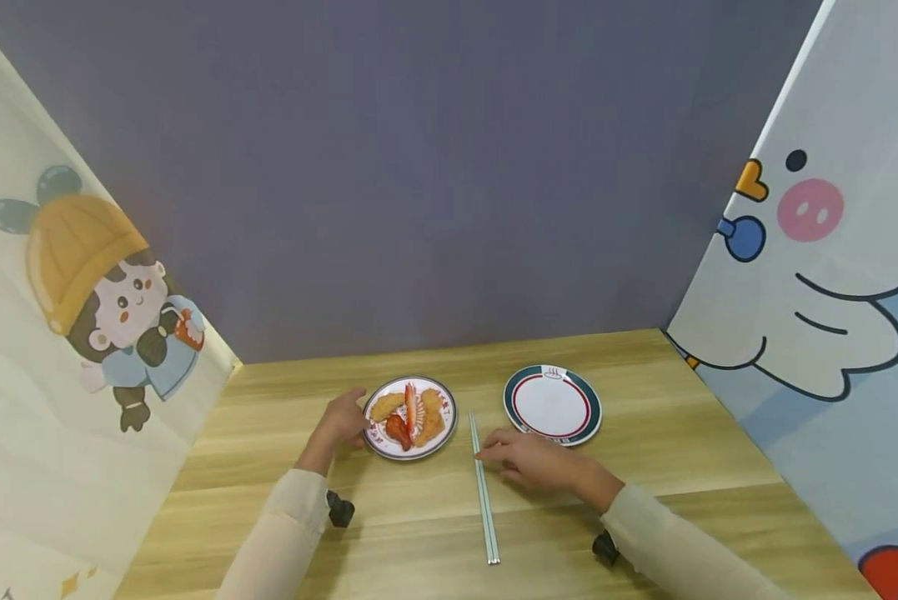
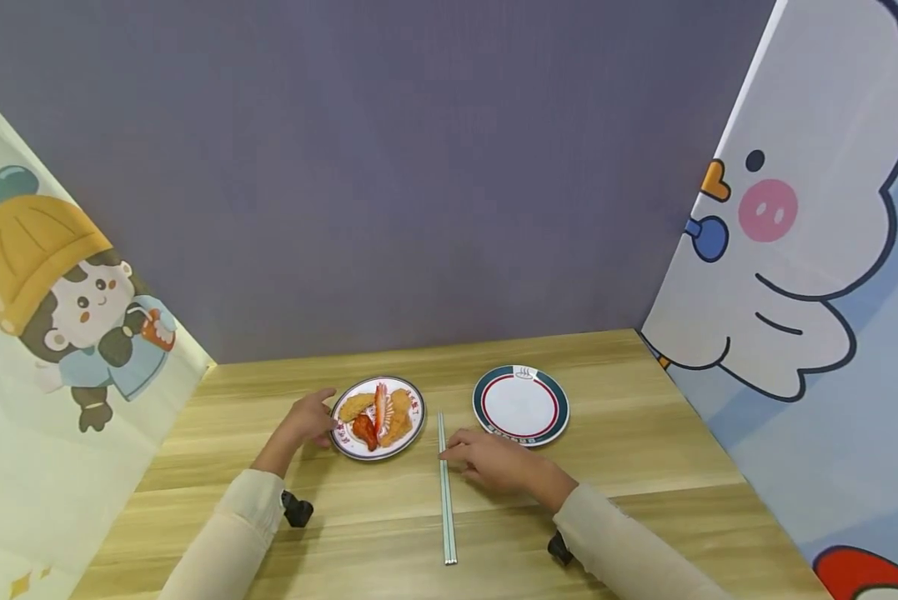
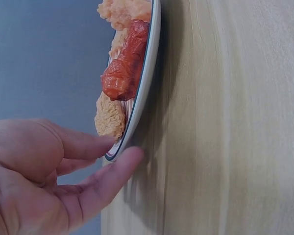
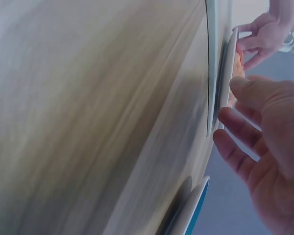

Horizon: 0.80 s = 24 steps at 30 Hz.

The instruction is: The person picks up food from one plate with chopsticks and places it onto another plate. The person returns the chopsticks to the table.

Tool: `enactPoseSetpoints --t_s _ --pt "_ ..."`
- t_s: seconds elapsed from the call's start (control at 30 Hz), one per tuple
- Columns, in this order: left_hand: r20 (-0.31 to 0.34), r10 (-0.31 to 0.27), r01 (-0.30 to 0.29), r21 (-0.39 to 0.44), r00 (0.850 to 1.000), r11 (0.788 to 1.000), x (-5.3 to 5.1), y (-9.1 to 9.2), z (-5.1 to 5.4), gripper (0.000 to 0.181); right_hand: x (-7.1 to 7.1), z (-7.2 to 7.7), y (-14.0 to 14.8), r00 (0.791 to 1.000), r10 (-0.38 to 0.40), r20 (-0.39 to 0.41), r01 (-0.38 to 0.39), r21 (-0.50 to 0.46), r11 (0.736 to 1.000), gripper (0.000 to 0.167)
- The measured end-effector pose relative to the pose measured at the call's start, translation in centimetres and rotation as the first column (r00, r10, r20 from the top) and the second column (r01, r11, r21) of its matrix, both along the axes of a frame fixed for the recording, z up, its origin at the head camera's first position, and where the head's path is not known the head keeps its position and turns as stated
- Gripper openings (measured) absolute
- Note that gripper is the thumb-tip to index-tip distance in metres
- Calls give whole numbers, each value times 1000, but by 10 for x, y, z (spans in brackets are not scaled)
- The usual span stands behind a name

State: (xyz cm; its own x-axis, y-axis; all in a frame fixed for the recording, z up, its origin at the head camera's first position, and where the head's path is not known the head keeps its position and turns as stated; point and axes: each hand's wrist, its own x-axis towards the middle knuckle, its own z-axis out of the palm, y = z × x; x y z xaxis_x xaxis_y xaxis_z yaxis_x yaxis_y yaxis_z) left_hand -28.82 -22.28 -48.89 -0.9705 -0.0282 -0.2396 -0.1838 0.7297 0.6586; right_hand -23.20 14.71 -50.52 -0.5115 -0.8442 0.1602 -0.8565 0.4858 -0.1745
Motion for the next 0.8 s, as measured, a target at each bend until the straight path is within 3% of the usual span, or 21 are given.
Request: enactPoseSetpoints --t_s 0.17,0.43,0.8 --pt "64 37 -42 77 997 996 1 0 -2 77 7 -1 -7 998 50 32 -50 16 999 40" --pt "108 73 -94 208 991 974 2 0 -7 74 15 -5 -14 981 192 -11 -191 39 981 26" --pt "153 78 -113 240 985 964 4 0 -7 73 13 -11 -24 957 275 -90 -267 86 960 16"
